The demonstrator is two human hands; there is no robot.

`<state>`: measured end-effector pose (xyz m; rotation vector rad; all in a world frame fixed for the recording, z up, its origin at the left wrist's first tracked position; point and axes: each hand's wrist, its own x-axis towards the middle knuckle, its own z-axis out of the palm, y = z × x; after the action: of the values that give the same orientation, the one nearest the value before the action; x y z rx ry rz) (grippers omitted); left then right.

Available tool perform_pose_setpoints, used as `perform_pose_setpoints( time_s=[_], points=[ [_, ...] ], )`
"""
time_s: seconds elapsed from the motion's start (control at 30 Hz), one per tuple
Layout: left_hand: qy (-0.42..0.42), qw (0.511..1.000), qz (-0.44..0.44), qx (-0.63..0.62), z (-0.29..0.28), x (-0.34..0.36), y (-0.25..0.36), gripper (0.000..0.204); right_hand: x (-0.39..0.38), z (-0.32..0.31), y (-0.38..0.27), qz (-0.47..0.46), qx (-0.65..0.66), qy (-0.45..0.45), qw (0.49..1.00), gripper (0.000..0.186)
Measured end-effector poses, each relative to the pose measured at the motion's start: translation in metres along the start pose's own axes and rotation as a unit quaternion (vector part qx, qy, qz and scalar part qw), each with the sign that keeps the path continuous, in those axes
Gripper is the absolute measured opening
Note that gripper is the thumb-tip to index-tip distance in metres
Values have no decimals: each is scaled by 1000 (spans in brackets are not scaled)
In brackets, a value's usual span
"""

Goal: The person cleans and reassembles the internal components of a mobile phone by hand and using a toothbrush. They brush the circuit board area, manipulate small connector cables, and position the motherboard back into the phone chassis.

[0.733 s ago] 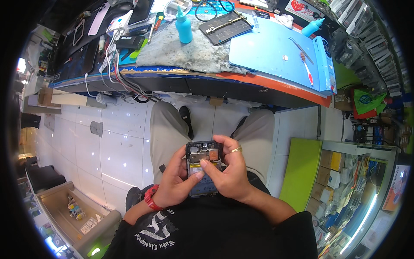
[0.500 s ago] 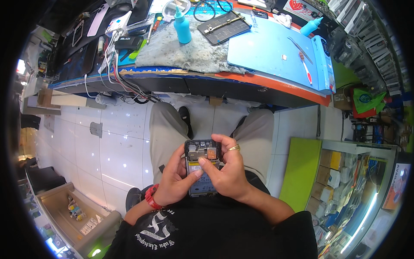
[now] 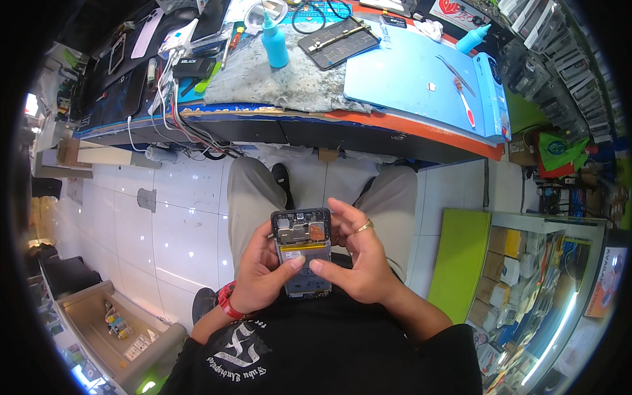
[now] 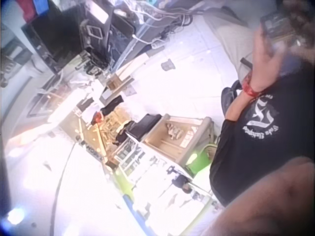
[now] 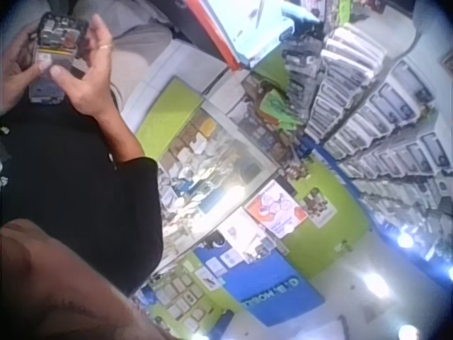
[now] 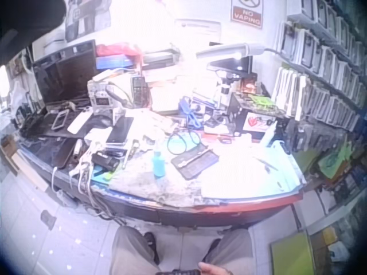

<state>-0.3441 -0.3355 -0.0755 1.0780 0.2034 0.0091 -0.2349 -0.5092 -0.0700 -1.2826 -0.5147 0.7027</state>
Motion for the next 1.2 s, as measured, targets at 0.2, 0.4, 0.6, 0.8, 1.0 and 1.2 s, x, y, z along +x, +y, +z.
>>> perform_pose_setpoints(
  time_s=[0.2, 0.4, 0.6, 0.8, 1.0, 1.2],
  points=[
    [-7, 996, 52, 71, 1, -3, -5, 62, 4, 12, 2, 16, -7, 50, 999, 69],
    [-14, 995, 53, 81, 2, -12, -10, 62, 0, 16, 2, 15, -57, 61, 996, 62],
    [-19, 997, 15, 66, -1, -13, -18, 62, -9, 17, 15, -1, -155, 59, 986, 63],
    [-25, 997, 52, 49, 2, -7, -7, 61, -3, 10, -4, -19, -67, 35, 997, 76],
    [8, 999, 46, 3, -3, -1, 4, 60, -9, -11, 2, 51, 118, -31, 991, 63],
    [5, 998, 60, 27, 0, -1, 4, 60, -3, -6, 7, 19, 31, 8, 999, 31]
  ],
)
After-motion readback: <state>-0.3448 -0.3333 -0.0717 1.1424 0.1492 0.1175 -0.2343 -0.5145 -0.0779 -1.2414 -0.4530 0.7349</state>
